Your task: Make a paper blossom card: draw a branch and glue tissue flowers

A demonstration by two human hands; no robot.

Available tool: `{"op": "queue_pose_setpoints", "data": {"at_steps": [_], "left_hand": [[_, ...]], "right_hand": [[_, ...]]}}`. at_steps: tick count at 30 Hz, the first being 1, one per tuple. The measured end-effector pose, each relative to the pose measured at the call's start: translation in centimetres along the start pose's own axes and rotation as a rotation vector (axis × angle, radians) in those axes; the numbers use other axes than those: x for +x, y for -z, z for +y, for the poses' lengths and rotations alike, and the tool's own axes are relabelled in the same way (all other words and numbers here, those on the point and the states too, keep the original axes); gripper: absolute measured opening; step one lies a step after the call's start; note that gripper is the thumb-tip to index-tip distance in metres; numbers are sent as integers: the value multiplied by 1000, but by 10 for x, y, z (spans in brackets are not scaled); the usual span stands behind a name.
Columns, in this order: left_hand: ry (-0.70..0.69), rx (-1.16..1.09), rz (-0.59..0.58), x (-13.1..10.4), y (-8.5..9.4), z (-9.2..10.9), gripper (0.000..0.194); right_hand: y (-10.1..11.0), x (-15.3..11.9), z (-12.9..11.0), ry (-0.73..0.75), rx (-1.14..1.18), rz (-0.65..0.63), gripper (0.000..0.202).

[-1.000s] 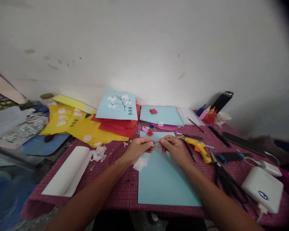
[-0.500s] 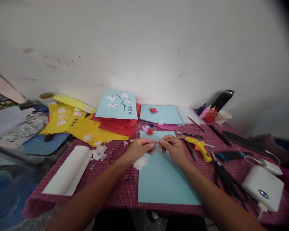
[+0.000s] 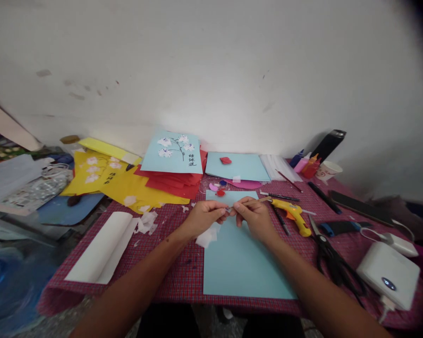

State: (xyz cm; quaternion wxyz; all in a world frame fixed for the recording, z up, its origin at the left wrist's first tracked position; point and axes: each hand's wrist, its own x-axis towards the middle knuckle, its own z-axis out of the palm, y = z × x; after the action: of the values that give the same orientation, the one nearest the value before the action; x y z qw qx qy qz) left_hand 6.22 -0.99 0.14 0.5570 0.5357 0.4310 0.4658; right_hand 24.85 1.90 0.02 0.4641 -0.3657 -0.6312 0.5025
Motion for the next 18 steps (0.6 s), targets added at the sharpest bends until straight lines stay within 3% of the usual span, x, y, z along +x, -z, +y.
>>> {"op": "queue_pose_setpoints", "data": {"at_steps": [5,9,14,18], "left_hand": [[10,106,25,1,6,2,24],[-21,215,95,1,26,14,27],[-164,664,298,-5,60,37,25],[-178,926,182,-8,70,38,26]], "right_hand": [[0,0,-4,11,-13,21,29],[7,3,-4,39,69,80,27],[14,7,0,10,147,106,27],[14,8,1,-13,115,99,30]]}}
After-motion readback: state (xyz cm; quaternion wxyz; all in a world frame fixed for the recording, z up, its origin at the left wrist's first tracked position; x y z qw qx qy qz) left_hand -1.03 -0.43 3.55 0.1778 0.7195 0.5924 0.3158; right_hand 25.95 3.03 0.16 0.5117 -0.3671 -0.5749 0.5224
